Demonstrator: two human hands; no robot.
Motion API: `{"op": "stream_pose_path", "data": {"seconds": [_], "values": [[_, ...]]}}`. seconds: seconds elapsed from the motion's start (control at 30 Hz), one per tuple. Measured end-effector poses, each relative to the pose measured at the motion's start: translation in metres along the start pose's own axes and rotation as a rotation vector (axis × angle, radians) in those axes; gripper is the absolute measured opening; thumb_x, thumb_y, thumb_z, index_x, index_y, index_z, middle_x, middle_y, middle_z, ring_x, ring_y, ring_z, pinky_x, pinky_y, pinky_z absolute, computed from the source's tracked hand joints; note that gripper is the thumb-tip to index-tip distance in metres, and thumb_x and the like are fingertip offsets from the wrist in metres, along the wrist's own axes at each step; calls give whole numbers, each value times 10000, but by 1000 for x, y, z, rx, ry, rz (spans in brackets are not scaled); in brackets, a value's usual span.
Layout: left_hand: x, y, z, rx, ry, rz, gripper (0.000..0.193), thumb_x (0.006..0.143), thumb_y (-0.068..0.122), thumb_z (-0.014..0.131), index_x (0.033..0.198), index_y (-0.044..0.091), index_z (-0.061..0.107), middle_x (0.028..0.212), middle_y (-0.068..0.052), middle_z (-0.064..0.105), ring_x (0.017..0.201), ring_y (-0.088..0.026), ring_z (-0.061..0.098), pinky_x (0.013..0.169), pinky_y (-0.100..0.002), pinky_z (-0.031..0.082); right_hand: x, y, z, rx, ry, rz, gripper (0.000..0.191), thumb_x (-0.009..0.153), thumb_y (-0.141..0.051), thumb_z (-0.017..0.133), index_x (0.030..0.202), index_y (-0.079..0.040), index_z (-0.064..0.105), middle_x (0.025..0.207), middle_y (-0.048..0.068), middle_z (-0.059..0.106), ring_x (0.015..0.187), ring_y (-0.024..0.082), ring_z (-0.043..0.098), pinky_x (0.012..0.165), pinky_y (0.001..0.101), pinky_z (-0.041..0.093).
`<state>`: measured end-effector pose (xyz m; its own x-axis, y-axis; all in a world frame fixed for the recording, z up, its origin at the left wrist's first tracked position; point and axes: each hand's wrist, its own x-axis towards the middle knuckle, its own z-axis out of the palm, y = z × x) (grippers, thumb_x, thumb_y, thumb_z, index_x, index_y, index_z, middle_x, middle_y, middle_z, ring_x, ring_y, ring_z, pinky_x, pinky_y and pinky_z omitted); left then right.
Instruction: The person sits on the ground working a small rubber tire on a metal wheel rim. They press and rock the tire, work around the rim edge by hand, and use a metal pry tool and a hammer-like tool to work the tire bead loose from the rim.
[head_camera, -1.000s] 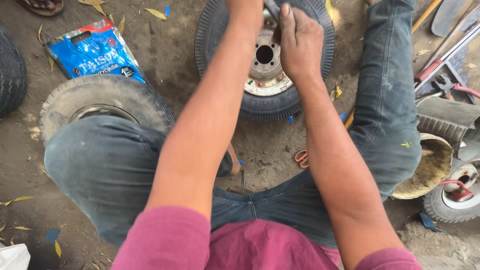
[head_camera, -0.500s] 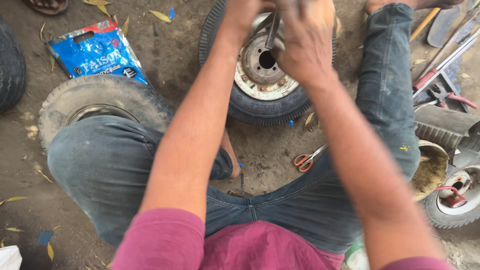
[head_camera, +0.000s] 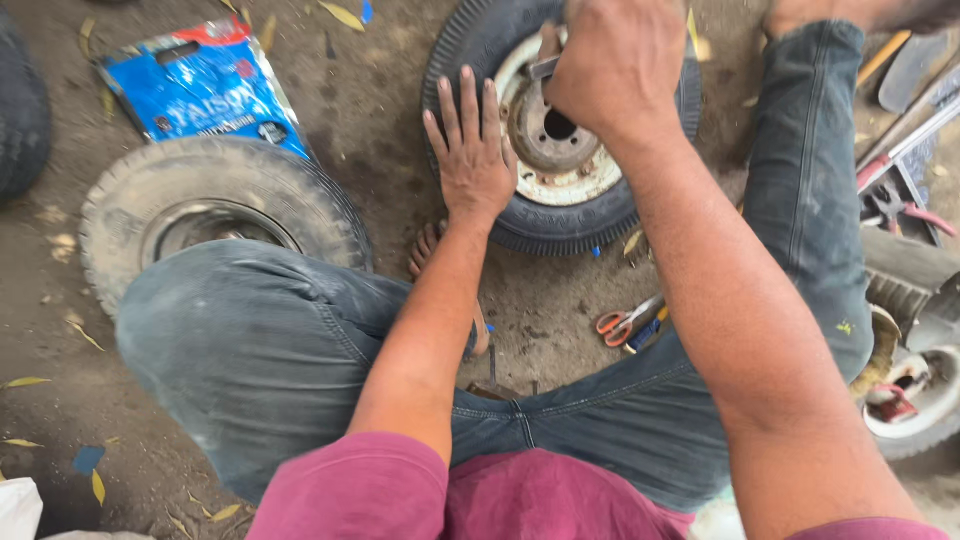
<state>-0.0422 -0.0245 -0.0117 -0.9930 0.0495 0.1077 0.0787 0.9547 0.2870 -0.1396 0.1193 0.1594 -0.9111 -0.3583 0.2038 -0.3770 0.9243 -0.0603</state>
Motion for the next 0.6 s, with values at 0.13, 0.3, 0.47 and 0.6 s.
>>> {"op": "stream_pose_path", "data": {"seconds": [0.13,0.3,0.47,0.6], "values": [[1,-2,-4,-50,-45,-20,802,959,298,614,1652,132,246,1735,-112,64,1607,-381,47,1303,-607,60,15,5,-14,-44,-205,-149,537,765,-572,849,844,-56,720,787,153,691,773,337,700,692,472,532],[-2,-2,0,-92,-15,-17,803,971,305,619,1661,136,244,1740,-100,52,1614,-367,35,1313,-598,52,6,30,-20,89,-290,-319,586,1008,-645,745,928,-65,712,841,134,690,770,330,683,658,463,520],[-2,-4,3,-48,-82,-33,806,983,285,597,1668,145,196,1736,-91,24,1607,-356,14,1313,-596,40,-8,-2,0,146,98,13,438,1087,-529,681,1019,-104,760,875,105,724,789,322,703,670,478,524],[0,-3,0,-56,-61,-30,794,996,297,595,1661,162,184,1739,-84,10,1610,-349,2,1316,-595,51,11,-4,-14,162,-83,31,499,1120,-553,685,998,-74,751,864,157,717,785,361,691,698,495,535]]}}
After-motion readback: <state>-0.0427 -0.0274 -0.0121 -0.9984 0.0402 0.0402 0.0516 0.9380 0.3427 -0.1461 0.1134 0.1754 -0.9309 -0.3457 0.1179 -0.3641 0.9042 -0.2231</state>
